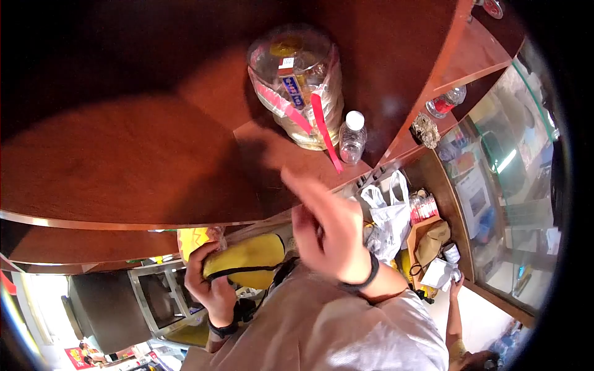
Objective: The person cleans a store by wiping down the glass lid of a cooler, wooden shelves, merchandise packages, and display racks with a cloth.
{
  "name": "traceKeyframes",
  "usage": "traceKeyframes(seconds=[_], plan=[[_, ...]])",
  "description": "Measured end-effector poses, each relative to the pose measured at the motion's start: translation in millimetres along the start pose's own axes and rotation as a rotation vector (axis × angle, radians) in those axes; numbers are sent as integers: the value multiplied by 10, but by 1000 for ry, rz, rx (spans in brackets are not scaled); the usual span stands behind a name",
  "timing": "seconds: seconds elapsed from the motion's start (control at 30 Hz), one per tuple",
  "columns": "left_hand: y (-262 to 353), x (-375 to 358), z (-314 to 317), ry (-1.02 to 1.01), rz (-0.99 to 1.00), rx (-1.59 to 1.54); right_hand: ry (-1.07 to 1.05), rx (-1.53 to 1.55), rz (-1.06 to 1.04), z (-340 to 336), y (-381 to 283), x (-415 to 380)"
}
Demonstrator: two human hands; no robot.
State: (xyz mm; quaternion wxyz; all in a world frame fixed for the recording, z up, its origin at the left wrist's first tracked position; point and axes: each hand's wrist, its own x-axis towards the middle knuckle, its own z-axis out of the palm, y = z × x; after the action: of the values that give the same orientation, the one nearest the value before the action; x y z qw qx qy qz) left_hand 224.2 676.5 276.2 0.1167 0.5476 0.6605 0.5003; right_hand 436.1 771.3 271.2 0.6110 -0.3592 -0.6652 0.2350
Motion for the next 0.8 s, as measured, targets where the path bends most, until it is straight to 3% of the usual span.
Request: traceKeyframes(seconds=[0.07, 0.13, 0.4, 0.73, 0.8], plan=[[-27, -43, 14, -36, -43, -1, -19, -278, 361, 230, 294, 37], [13, -40, 63, -79, -79, -9, -133, -309, 389, 250, 509, -10], [-138, -98, 127, -87, 11, -15, -315, -152, 462, 436, 325, -258], [-455, -219, 334, -165, -45, -122, -471, -113, 587, 454, 372, -748], [-485, -278, 378, -187, -21, -127, -405, -77, 630, 402, 424, -802]])
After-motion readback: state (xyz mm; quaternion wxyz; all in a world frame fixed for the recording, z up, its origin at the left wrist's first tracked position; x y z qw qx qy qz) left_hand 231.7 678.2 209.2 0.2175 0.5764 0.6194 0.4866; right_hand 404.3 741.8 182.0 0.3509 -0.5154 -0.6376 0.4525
